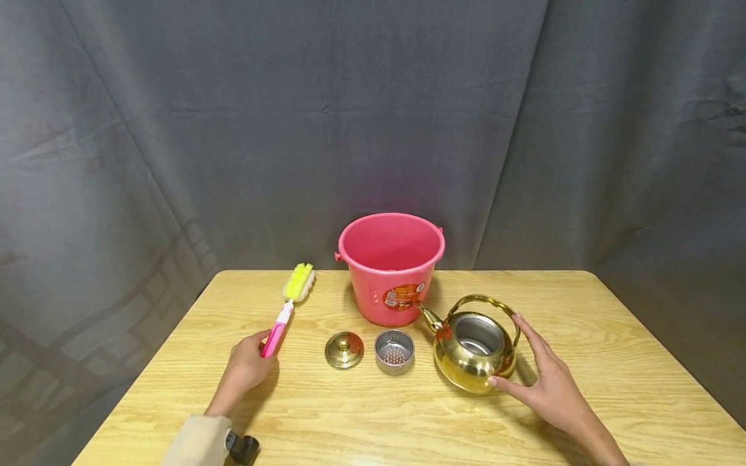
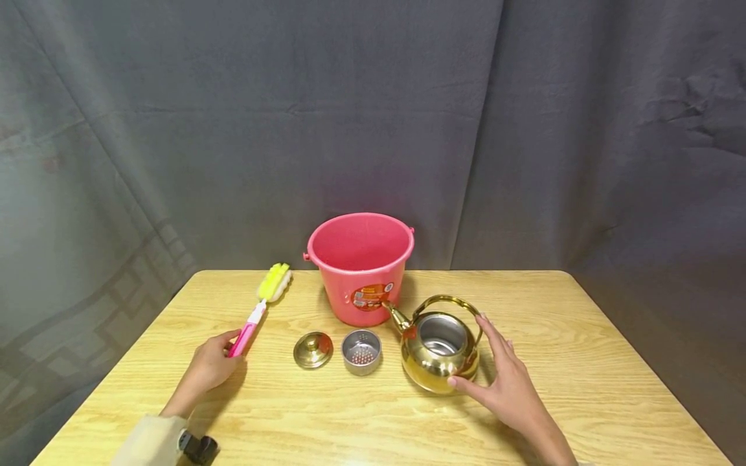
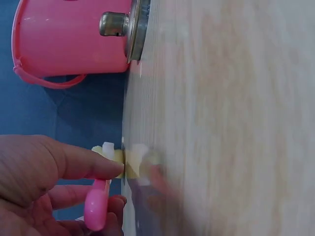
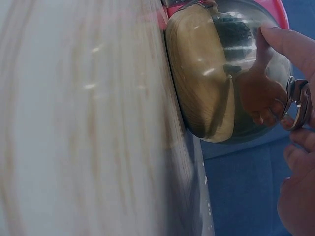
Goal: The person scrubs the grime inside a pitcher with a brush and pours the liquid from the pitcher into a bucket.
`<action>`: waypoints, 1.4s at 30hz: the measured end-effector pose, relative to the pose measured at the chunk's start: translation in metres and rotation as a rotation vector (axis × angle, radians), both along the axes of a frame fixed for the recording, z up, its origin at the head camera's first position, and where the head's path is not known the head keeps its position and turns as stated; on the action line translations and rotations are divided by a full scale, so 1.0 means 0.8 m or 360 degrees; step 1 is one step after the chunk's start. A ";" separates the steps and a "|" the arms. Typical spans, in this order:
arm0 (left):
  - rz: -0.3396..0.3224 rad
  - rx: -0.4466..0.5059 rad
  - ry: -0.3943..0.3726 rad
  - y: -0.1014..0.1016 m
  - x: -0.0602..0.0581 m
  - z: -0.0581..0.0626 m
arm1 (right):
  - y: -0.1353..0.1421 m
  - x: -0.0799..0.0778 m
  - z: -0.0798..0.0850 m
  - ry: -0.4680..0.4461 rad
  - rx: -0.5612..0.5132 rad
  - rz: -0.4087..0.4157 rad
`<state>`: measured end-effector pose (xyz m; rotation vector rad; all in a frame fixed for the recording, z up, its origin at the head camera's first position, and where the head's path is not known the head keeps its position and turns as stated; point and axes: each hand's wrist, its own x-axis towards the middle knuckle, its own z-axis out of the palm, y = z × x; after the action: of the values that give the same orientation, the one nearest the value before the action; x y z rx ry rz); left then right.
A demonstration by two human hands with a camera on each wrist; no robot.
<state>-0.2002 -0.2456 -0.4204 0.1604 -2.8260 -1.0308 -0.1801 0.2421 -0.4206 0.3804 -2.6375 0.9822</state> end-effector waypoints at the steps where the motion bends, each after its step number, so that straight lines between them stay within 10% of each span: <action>1: -0.0013 -0.0011 0.0003 0.000 0.000 0.000 | 0.000 0.000 0.000 0.0002 0.0000 0.0001; 17: -0.0157 -0.0223 -0.0008 -0.006 -0.001 0.003 | -0.001 -0.001 0.004 0.0025 0.0010 -0.0015; 42: -0.0219 -0.0116 -0.0233 -0.009 0.005 0.005 | -0.004 0.004 0.004 -0.0027 -0.0019 0.0004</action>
<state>-0.1960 -0.2527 -0.4161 0.0356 -3.0394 -0.9771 -0.1769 0.2390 -0.4171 0.3743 -2.6459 1.0056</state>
